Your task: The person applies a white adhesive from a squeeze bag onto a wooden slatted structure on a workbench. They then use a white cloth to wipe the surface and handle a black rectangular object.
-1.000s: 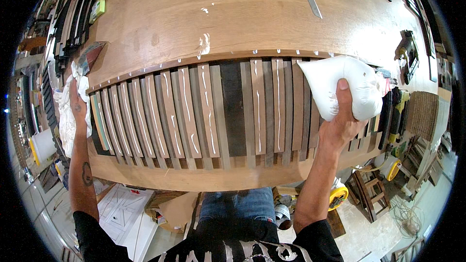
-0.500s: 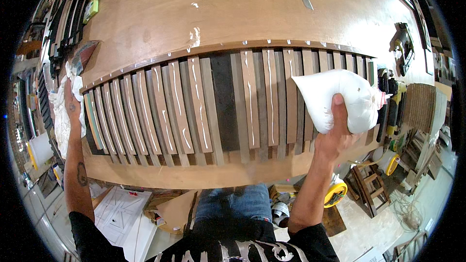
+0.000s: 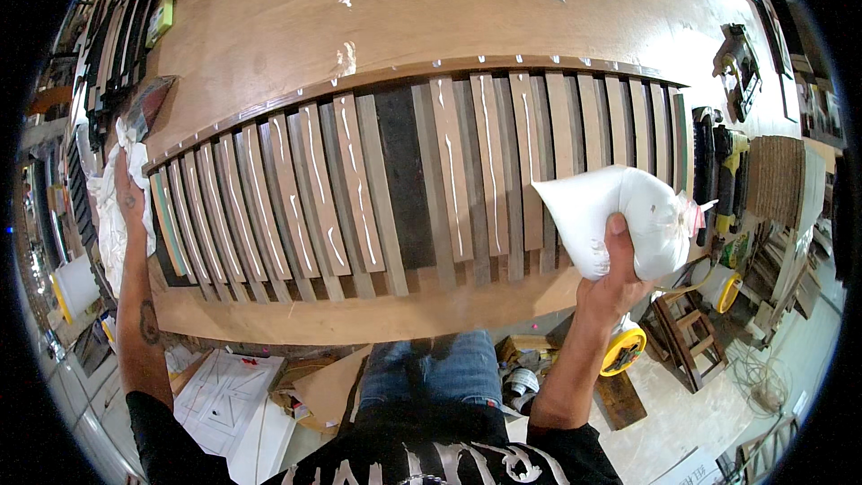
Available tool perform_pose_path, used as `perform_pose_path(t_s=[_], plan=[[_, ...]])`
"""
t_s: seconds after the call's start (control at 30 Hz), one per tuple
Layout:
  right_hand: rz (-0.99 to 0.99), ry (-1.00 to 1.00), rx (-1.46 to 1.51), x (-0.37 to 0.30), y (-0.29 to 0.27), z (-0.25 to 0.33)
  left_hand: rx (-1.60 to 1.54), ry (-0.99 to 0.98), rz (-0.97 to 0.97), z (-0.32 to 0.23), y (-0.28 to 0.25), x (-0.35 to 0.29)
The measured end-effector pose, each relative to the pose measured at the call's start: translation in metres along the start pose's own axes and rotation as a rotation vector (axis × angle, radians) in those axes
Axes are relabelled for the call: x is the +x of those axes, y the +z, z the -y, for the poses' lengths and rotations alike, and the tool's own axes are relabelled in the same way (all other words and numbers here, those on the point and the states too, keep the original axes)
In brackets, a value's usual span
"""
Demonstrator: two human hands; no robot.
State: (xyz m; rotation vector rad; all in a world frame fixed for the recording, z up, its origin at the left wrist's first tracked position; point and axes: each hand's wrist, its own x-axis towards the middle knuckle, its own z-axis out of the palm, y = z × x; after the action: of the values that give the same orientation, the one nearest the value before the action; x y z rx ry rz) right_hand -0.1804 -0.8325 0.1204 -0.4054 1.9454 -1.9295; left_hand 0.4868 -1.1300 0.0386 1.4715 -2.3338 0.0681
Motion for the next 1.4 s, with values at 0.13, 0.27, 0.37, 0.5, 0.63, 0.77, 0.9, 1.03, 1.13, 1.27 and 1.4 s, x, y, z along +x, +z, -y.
perform_pose_path(t_s=[0.13,0.27,0.37,0.5,0.63,0.77,0.9,1.03,1.13,1.27,1.4], plan=[[-0.018,0.005,0.010,-0.009,-0.011,0.001,0.097,0.035,0.005,0.007,0.002,0.001],[0.002,0.017,-0.029,-0.019,-0.025,-0.001,0.034,-0.038,0.025,0.009,0.001,-0.002],[-0.024,0.056,-0.078,-0.024,-0.034,-0.001,-0.021,0.025,0.005,0.006,-0.001,-0.001],[-0.042,0.086,-0.105,-0.029,-0.044,0.000,-0.040,0.033,0.008,0.001,0.001,0.002],[-0.030,0.084,-0.120,-0.033,-0.044,0.002,0.047,-0.001,0.012,0.013,0.000,-0.002],[-0.028,0.051,-0.052,-0.027,-0.037,0.007,0.047,-0.009,0.026,0.014,0.001,-0.003],[-0.095,-0.017,0.093,0.001,-0.018,0.011,-0.032,-0.006,0.018,-0.002,0.000,0.000],[-0.101,-0.060,0.204,0.040,0.006,0.006,-0.074,0.006,0.017,-0.010,-0.003,0.000],[-0.070,-0.050,0.109,0.054,0.034,0.010,-0.066,-0.011,0.004,-0.006,-0.004,-0.001],[0.004,-0.044,0.092,0.066,0.053,0.010,0.019,0.063,0.002,-0.008,-0.002,-0.001],[0.026,-0.073,0.045,0.071,0.061,0.008,-0.020,-0.031,0.013,-0.008,-0.008,-0.001]])
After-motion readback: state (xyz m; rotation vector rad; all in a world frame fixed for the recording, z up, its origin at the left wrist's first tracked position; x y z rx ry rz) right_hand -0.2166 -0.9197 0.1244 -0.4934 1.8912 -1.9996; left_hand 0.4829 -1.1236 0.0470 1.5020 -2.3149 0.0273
